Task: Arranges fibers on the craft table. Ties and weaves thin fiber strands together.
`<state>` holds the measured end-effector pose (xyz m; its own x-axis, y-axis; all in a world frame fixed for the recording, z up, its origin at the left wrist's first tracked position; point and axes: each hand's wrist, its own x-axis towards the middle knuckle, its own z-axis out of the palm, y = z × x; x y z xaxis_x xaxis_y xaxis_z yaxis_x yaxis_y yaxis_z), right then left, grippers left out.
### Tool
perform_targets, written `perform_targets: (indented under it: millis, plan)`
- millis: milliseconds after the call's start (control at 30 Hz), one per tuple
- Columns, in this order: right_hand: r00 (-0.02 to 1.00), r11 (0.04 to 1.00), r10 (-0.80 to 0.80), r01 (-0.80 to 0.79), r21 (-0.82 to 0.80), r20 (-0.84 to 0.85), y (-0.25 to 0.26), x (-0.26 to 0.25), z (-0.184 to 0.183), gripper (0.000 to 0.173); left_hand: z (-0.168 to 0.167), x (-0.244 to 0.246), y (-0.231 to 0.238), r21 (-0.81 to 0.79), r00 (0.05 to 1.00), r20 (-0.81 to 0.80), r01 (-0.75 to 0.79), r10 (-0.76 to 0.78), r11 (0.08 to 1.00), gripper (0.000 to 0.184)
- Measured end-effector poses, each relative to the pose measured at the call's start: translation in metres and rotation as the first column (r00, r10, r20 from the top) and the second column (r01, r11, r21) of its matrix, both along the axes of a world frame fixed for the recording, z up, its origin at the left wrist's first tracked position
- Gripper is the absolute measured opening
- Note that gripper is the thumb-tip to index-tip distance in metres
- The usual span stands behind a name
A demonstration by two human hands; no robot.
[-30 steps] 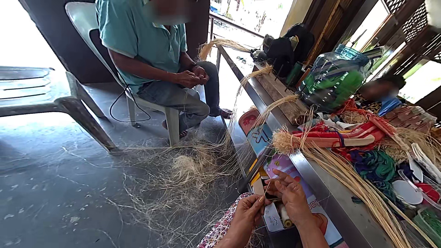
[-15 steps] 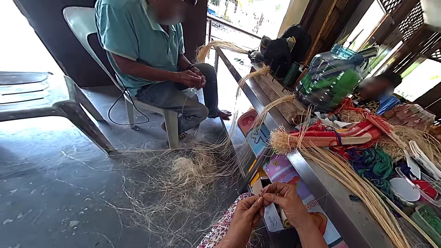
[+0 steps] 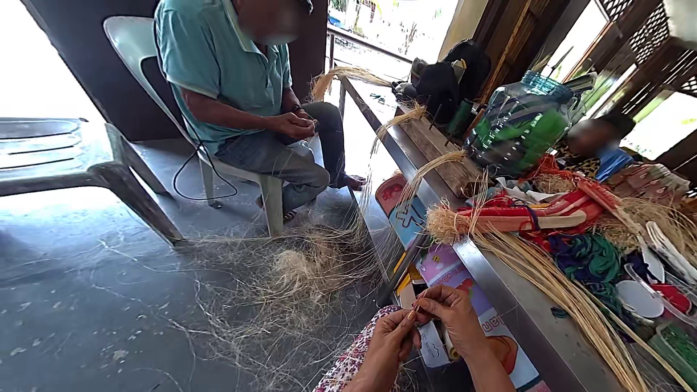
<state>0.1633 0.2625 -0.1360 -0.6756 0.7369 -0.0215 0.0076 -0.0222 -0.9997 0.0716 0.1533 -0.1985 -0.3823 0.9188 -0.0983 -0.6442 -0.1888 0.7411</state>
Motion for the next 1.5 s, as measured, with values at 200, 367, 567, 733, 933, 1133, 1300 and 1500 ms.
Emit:
perform_targets:
  millis: [200, 367, 567, 733, 933, 1133, 1300, 1500]
  plan:
    - [1.0, 1.0, 0.021, -0.021, -0.016, -0.021, 0.0002, 0.0003, 0.0023, 0.014, -0.0012, -0.0006, -0.0007, 0.004, 1.0, 0.007, -0.001, 0.001, 1.0, 0.033]
    - [0.998, 0.999, -0.033, 0.032, -0.017, -0.05, -0.0015, 0.0005, 0.0041, 0.013, -0.0027, -0.0005, -0.0011, 0.012, 1.0, 0.009, 0.009, -0.009, 1.0, 0.032]
    - [0.999, 0.999, -0.039, 0.039, 0.0, -0.027, -0.0004, 0.0019, 0.004, 0.012, -0.0028, -0.0006, -0.0022, -0.008, 0.999, -0.036, 0.04, -0.041, 0.999, 0.033]
    - [0.997, 0.998, -0.065, 0.065, -0.014, -0.028, -0.0018, 0.0003, 0.0042, 0.012, 0.0003, -0.0022, -0.003, -0.019, 0.998, -0.012, 0.06, -0.06, 0.998, 0.035]
    - [0.997, 0.998, -0.068, 0.068, -0.018, -0.036, -0.003, -0.0006, 0.0028, 0.012, -0.0029, -0.002, -0.0022, -0.008, 0.999, -0.026, 0.029, -0.03, 1.0, 0.032]
    - [1.0, 0.996, -0.028, 0.028, -0.085, 0.0, -0.0013, -0.0001, 0.0044, 0.015, -0.0049, -0.001, -0.0004, -0.006, 1.0, -0.02, -0.008, 0.008, 1.0, 0.031]
    - [0.988, 0.988, 0.14, -0.135, -0.074, 0.064, 0.0038, 0.0057, 0.0053, 0.024, -0.0058, -0.001, -0.0007, -0.002, 1.0, -0.004, -0.002, 0.002, 1.0, 0.03]
    - [0.959, 0.97, 0.242, -0.236, -0.061, 0.146, 0.0011, 0.0052, 0.0033, 0.018, -0.0036, -0.0004, -0.0015, 0.016, 1.0, 0.005, 0.003, -0.003, 1.0, 0.034]
